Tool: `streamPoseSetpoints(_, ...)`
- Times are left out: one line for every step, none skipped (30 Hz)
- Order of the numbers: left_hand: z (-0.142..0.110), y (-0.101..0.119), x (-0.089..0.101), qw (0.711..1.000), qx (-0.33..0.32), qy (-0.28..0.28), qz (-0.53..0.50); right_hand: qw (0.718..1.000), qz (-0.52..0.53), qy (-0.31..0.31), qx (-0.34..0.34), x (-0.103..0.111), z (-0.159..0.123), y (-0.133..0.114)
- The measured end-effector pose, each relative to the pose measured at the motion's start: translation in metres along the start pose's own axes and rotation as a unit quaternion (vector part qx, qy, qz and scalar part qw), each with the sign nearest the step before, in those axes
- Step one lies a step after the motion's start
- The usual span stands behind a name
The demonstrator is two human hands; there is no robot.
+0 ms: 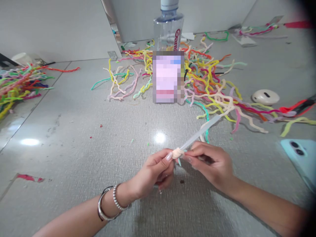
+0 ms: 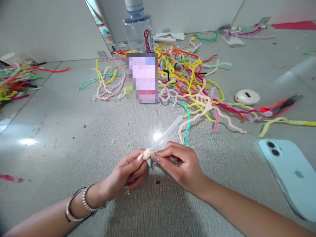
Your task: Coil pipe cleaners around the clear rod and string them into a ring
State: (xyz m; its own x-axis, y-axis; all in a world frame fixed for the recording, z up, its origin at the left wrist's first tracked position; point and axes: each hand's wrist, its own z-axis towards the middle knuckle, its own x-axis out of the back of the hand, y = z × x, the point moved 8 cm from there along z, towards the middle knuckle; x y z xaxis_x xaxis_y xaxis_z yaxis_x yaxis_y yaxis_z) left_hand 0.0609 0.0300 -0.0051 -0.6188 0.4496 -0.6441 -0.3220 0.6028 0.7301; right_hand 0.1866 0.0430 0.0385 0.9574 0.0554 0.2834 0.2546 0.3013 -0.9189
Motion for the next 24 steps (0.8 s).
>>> streamPoseSetpoints(0.000, -0.002, -0.002, 1.000, 0.010, -0.015, -0.010, 1.000, 0.014, -0.005, -0.012, -0.001, 0.001, 0.002)
streamPoseSetpoints(-0.001, -0.003, -0.004, 0.999, 0.019, -0.027, -0.017, 0.999, 0.028, -0.012, -0.024, -0.002, 0.002, 0.005)
streamPoseSetpoints(-0.001, -0.004, -0.005, 0.999, 0.027, -0.035, -0.022, 0.998, 0.045, -0.021, -0.035, -0.003, 0.002, 0.007)
streamPoseSetpoints(-0.002, -0.005, -0.006, 0.998, 0.034, -0.042, -0.026, 0.996, 0.064, -0.031, -0.046, -0.005, 0.002, 0.010)
streamPoseSetpoints(-0.002, -0.005, -0.006, 0.998, 0.039, -0.048, -0.029, 0.994, 0.085, -0.039, -0.059, -0.007, 0.002, 0.014)
streamPoseSetpoints(-0.002, -0.005, -0.006, 0.997, 0.044, -0.053, -0.031, 0.990, 0.108, -0.043, -0.074, -0.008, 0.001, 0.018)
streamPoseSetpoints(-0.002, -0.005, -0.007, 0.996, 0.047, -0.062, -0.032, 0.986, 0.132, -0.043, -0.092, -0.009, 0.000, 0.022)
streamPoseSetpoints(-0.002, -0.005, -0.008, 0.995, 0.051, -0.073, -0.035, 0.981, 0.155, -0.042, -0.111, -0.010, -0.002, 0.027)
streamPoseSetpoints(-0.002, -0.005, -0.009, 0.994, 0.057, -0.084, -0.038, 0.975, 0.176, -0.039, -0.127, -0.011, -0.003, 0.031)
streamPoseSetpoints(-0.002, -0.005, -0.010, 0.993, 0.062, -0.095, -0.042, 0.970, 0.194, -0.039, -0.139, -0.012, -0.004, 0.034)
streamPoseSetpoints(-0.003, -0.005, -0.010, 0.991, 0.068, -0.105, -0.048, 0.966, 0.209, -0.042, -0.147, -0.013, -0.005, 0.036)
streamPoseSetpoints(-0.003, -0.006, -0.011, 0.989, 0.072, -0.115, -0.054, 0.962, 0.220, -0.052, -0.151, -0.014, -0.006, 0.037)
streamPoseSetpoints(-0.003, -0.006, -0.011, 0.988, 0.074, -0.122, -0.061, 0.959, 0.227, -0.066, -0.154, -0.017, -0.006, 0.037)
streamPoseSetpoints(-0.004, -0.007, -0.011, 0.986, 0.076, -0.129, -0.068, 0.957, 0.232, -0.083, -0.155, -0.019, -0.007, 0.037)
streamPoseSetpoints(-0.004, -0.008, -0.011, 0.985, 0.077, -0.136, -0.074, 0.955, 0.234, -0.101, -0.154, -0.021, -0.007, 0.036)
streamPoseSetpoints(-0.005, -0.008, -0.011, 0.983, 0.078, -0.143, -0.079, 0.954, 0.232, -0.117, -0.152, -0.023, -0.007, 0.035)
streamPoseSetpoints(-0.005, -0.009, -0.012, 0.982, 0.080, -0.148, -0.083, 0.953, 0.229, -0.131, -0.147, -0.025, -0.007, 0.034)
streamPoseSetpoints(-0.006, -0.010, -0.012, 0.981, 0.084, -0.152, -0.085, 0.954, 0.225, -0.140, -0.139, -0.026, -0.007, 0.032)
streamPoseSetpoints(-0.006, -0.010, -0.012, 0.980, 0.088, -0.154, -0.085, 0.956, 0.223, -0.142, -0.128, -0.026, -0.006, 0.030)
streamPoseSetpoints(-0.007, -0.011, -0.012, 0.980, 0.092, -0.155, -0.083, 0.958, 0.223, -0.137, -0.116, -0.026, -0.005, 0.028)
streamPoseSetpoints(-0.006, -0.011, -0.013, 0.980, 0.095, -0.154, -0.079, 0.961, 0.223, -0.127, -0.104, -0.024, -0.003, 0.027)
streamPoseSetpoints(-0.006, -0.011, -0.013, 0.981, 0.097, -0.148, -0.074, 0.964, 0.222, -0.115, -0.095, -0.023, -0.001, 0.026)
streamPoseSetpoints(-0.005, -0.011, -0.012, 0.983, 0.098, -0.139, -0.066, 0.965, 0.223, -0.104, -0.089, -0.021, 0.000, 0.025)
streamPoseSetpoints(-0.004, -0.010, -0.012, 0.986, 0.094, -0.126, -0.056, 0.966, 0.224, -0.098, -0.087, -0.021, 0.002, 0.024)
